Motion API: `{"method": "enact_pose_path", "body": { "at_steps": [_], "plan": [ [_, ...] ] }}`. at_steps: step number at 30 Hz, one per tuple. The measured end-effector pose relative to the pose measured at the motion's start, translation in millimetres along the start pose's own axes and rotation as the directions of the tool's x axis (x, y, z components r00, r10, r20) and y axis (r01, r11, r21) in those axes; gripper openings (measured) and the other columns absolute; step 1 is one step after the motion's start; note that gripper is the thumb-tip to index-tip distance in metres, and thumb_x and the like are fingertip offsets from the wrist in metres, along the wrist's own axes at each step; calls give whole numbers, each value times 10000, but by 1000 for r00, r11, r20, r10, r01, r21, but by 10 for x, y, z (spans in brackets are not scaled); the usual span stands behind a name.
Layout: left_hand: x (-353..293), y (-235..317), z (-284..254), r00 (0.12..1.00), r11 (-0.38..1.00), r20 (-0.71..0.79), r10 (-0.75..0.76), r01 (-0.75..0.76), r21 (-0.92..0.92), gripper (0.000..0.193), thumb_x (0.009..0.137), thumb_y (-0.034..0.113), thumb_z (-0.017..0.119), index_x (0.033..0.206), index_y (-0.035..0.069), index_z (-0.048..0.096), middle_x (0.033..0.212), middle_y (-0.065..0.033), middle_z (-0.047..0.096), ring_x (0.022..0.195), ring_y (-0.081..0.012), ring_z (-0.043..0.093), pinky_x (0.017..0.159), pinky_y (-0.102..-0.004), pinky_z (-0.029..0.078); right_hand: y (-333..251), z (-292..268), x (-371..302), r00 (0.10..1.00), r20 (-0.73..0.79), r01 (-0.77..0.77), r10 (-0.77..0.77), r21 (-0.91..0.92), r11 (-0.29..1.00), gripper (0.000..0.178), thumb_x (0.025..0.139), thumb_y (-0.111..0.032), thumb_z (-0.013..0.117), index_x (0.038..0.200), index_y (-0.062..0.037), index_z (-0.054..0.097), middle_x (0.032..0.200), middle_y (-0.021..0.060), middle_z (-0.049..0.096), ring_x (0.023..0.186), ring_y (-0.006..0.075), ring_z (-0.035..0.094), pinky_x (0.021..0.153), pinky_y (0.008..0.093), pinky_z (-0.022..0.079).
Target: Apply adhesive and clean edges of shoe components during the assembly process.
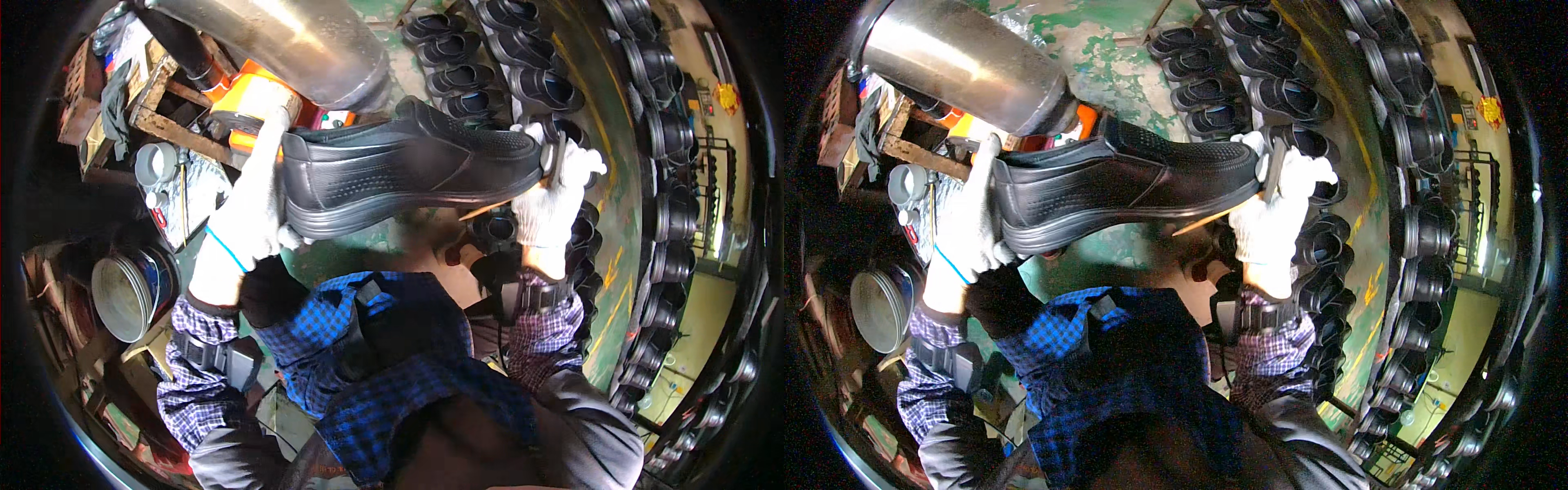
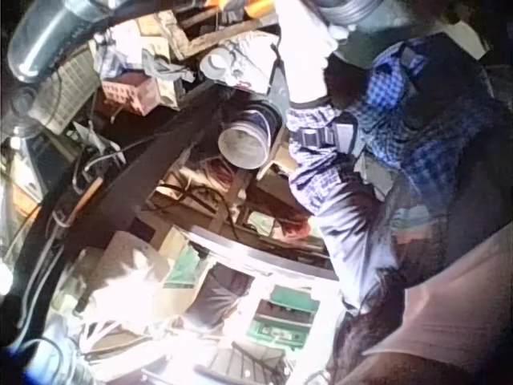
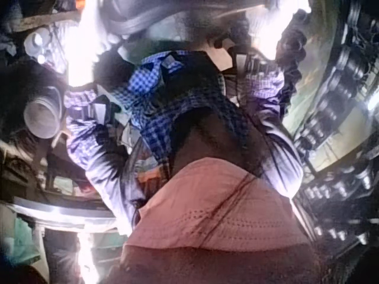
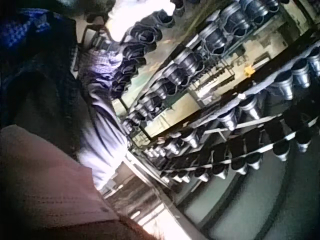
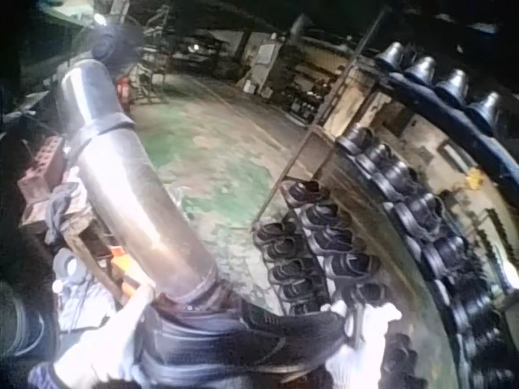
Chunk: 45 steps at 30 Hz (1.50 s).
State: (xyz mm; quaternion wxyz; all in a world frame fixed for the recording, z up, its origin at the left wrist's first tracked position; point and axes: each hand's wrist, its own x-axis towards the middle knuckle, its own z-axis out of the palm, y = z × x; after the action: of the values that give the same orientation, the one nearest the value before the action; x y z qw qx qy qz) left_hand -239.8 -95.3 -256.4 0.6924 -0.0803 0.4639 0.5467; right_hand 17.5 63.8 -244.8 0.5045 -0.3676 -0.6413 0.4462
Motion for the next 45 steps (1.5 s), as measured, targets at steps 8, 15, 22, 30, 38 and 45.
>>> {"method": "enact_pose_path", "body": {
  "at_steps": [8, 15, 22, 30, 38, 45],
  "plan": [
    [44, -145, -111, 883, 877, -75, 462, -444, 183, 438, 925, 438, 463, 1098, 41, 528, 584, -90, 575, 312, -137, 454, 265, -236, 327, 241, -130, -225, 959, 95, -258, 269, 690, 676, 320, 911, -275, 525, 1089, -10, 546, 1103, 156, 584, 1098, 331, 518, 994, 454, 371],
    [421, -271, -169, 789, 785, 69, 611, -615, 79, 416, 937, 402, 465, 1155, 52, 523, 920, -37, 617, 625, -108, 579, 464, -230, 451, 1343, 234, 705, 989, 80, 116, -122, 83, 990, 276, 836, -289, 550, 1020, -86, 589, 992, 129, 625, 898, 305, 574, 842, 420, 426],
    [519, -309, -371, 675, 679, -86, 733, -720, 143, 500, 940, 450, 422, 1226, 44, 483, 1053, -85, 618, 765, -157, 604, 589, -263, 497, 1511, 750, 1037, 845, 417, 511, -335, -444, 736, 259, 886, -373, 453, 863, -140, 564, 675, -2, 464, 703, 205, 510, 760, 395, 411],
    [580, -697, -433, 748, 778, 248, 616, -628, -39, 540, 948, 213, 474, 1392, -24, 281, 1313, -117, 459, 1162, -143, 452, 986, -300, 371, 1392, 232, 583, 848, 259, -515, 462, 602, 609, 249, 949, -216, 427, 1081, -12, 483, 1059, 142, 580, 927, 245, 580, 868, 347, 461],
    [899, -910, -28, 854, 887, 305, 422, -320, -331, 278, 932, 171, 507, 1179, 44, 520, 1020, -24, 597, 866, -109, 591, 740, -254, 500, 505, -1008, 316, 964, 6, -197, 266, 686, 700, 203, 934, -216, 463, 786, -77, 445, 729, 78, 493, 810, 235, 573, 867, 412, 490],
    [741, -903, -288, 853, 928, 376, 362, -367, -61, 430, 955, 215, 427, 1363, 89, 377, 821, -12, 578, 588, -46, 495, 500, -146, 407, 109, -742, 5, 967, -155, -94, 200, 516, 851, 191, 907, -215, 488, 774, -88, 435, 757, 59, 478, 784, 217, 519, 841, 379, 451]
  ]
}}
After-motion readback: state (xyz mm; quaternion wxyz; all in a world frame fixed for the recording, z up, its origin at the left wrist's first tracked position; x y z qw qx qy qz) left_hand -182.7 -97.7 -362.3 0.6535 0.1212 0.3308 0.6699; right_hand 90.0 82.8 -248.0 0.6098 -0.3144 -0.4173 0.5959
